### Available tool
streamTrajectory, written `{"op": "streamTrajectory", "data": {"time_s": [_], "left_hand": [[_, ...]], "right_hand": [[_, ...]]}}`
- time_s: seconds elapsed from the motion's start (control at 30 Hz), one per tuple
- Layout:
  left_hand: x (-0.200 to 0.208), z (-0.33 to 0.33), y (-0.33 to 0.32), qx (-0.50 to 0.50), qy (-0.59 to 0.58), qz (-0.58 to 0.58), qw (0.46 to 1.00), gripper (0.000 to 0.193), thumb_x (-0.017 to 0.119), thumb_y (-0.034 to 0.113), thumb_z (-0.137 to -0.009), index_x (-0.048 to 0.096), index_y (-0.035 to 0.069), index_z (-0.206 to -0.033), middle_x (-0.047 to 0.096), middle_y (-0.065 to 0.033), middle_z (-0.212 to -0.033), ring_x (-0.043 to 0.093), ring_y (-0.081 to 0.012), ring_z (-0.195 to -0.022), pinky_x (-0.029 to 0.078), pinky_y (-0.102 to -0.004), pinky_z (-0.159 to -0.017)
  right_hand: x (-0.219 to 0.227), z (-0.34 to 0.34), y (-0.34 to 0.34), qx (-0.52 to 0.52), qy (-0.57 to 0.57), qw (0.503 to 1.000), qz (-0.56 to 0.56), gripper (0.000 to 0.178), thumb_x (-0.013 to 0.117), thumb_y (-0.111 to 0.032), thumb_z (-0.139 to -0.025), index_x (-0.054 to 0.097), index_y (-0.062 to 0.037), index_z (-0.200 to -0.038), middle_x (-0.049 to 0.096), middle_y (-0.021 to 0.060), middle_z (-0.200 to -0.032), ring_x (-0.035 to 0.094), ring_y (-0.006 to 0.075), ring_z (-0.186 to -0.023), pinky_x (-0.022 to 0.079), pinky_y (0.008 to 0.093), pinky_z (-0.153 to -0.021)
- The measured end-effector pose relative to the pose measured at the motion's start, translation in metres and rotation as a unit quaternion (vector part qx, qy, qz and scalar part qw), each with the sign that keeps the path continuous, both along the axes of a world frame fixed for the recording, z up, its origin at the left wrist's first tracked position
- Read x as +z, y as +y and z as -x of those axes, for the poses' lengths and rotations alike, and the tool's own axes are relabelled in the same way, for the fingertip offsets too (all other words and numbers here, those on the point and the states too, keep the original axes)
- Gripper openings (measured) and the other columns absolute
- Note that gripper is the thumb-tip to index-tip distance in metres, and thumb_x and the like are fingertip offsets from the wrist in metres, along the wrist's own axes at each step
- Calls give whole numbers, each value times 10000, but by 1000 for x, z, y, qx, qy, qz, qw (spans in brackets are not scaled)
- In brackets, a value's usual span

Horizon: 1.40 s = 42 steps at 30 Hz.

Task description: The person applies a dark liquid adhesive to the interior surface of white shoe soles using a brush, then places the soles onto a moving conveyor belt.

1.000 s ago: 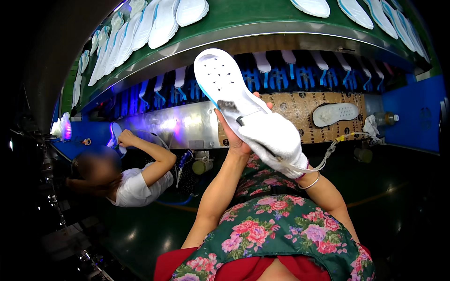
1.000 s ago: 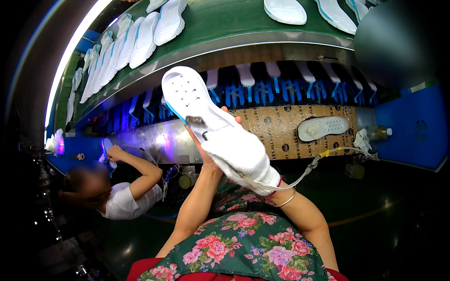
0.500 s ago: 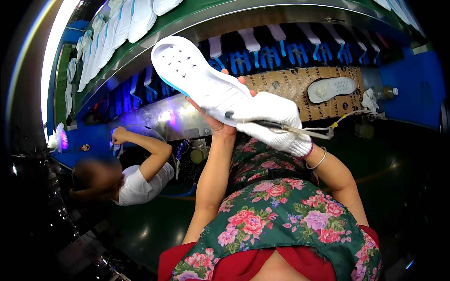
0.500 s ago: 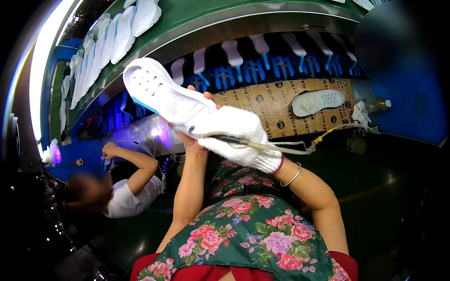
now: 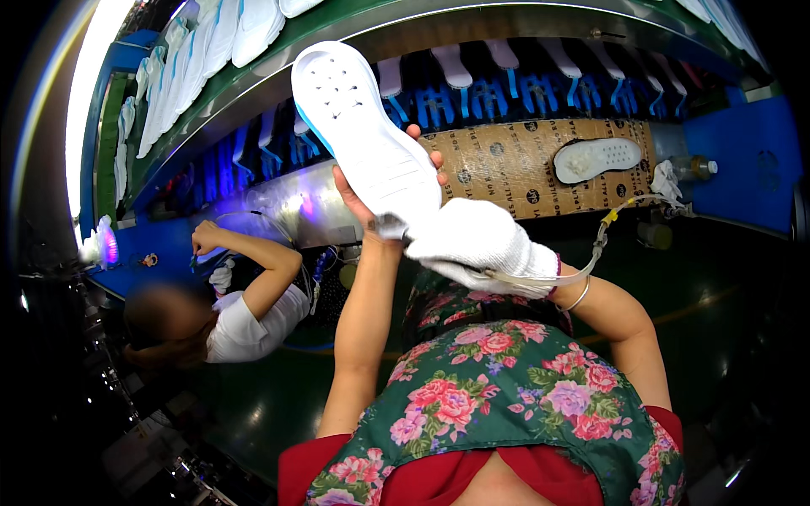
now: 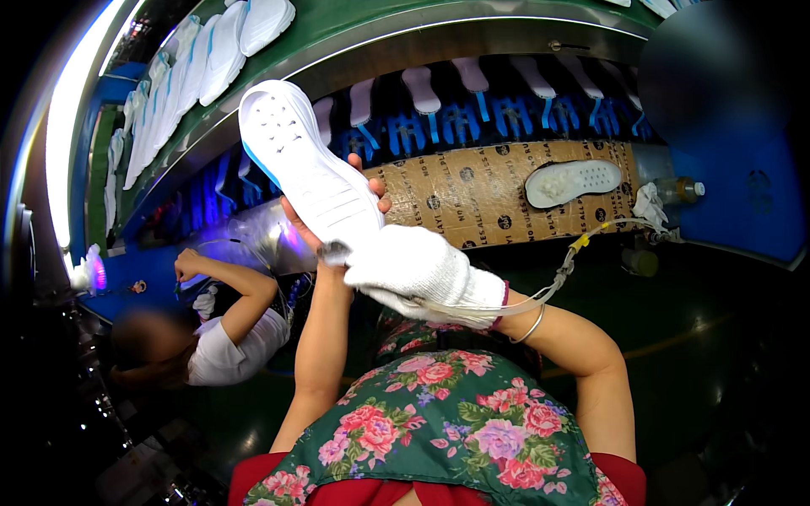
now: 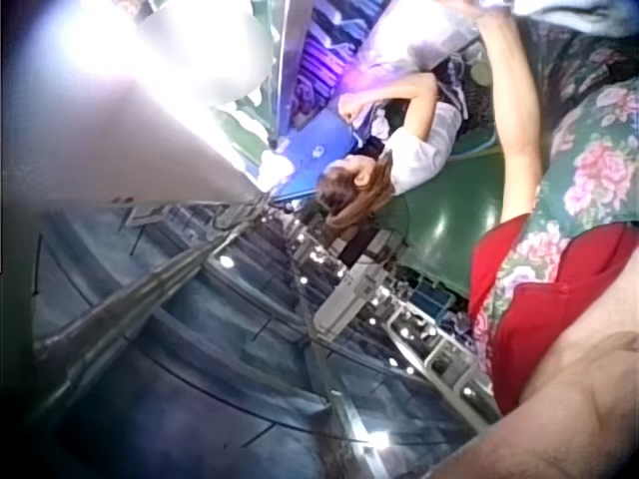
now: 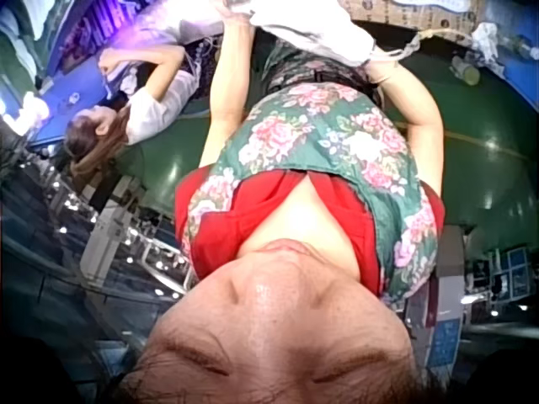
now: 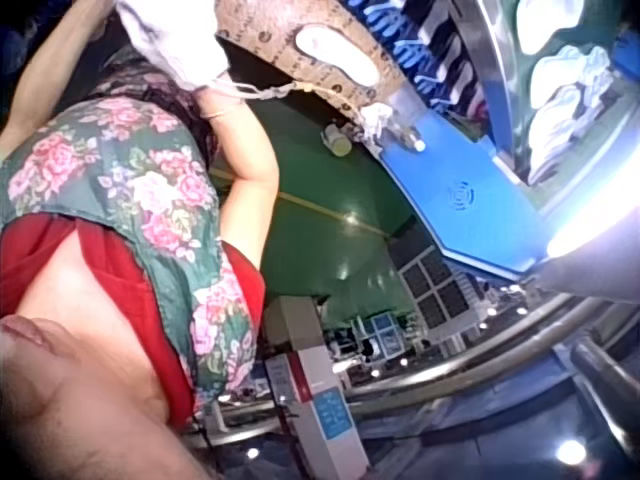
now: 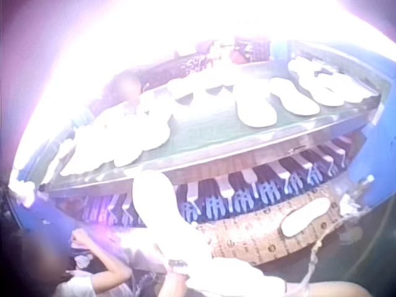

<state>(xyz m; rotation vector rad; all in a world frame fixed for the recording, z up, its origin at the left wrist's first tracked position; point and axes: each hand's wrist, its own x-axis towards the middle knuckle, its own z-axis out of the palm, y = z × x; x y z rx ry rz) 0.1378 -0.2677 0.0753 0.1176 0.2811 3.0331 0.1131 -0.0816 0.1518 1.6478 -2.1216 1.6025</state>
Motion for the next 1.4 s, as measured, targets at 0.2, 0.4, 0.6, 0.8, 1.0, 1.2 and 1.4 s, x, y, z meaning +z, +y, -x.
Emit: {"op": "streamTrajectory", "data": {"time_s": [0.2,0.4,0.6,0.8,1.0,1.2,1.4], "left_hand": [[9,0,-4,-4,27,-8,1000,981,610,729,-742,352,119,-1466,500,-209,-1334,572,-422,-981,529,-541,-765],[4,8,-19,-39,110,27,993,998,572,803,-710,431,121,-1424,532,-266,-1232,563,-371,-827,463,-406,-649],[37,11,-15,-57,-6,158,986,1183,545,887,-644,421,-93,-1295,546,-263,-952,544,-260,-640,391,-350,-517],[20,13,-35,-181,107,14,978,994,575,737,-744,393,37,-1426,461,-386,-1228,586,-414,-832,507,-428,-658],[22,10,-36,-190,88,76,975,987,565,706,-756,367,31,-1448,479,-383,-1210,610,-404,-878,516,-421,-654],[30,14,-39,-165,50,91,981,984,564,702,-760,369,19,-1441,491,-384,-1175,603,-387,-857,515,-406,-662],[30,13,-42,-159,28,96,982,1002,627,736,-693,442,35,-1384,492,-338,-1138,531,-374,-881,453,-409,-637]], "right_hand": [[1,14,-1,-16,-94,995,5,205,762,-67,-757,728,-91,-958,718,76,-917,682,244,-800,535,333,-708],[12,-12,1,83,-243,967,10,182,775,-57,-753,737,-72,-930,732,72,-940,694,216,-818,544,318,-740],[4,-2,-2,-44,6,999,9,256,744,-62,-762,715,-86,-1015,714,83,-982,675,263,-821,540,351,-714],[13,-26,-1,79,-121,989,-16,250,781,-40,-725,727,-89,-964,719,87,-978,686,232,-828,534,329,-714],[21,-11,-1,-43,-18,999,-14,239,753,-53,-751,725,-75,-988,716,97,-986,684,263,-833,548,346,-719],[15,-28,-5,90,-93,991,-18,274,749,-52,-751,717,-84,-1021,707,99,-1030,682,252,-842,541,340,-721],[19,-17,-12,5,-96,995,-32,224,767,-69,-760,730,-89,-980,719,87,-974,678,259,-832,538,337,-742]]}}
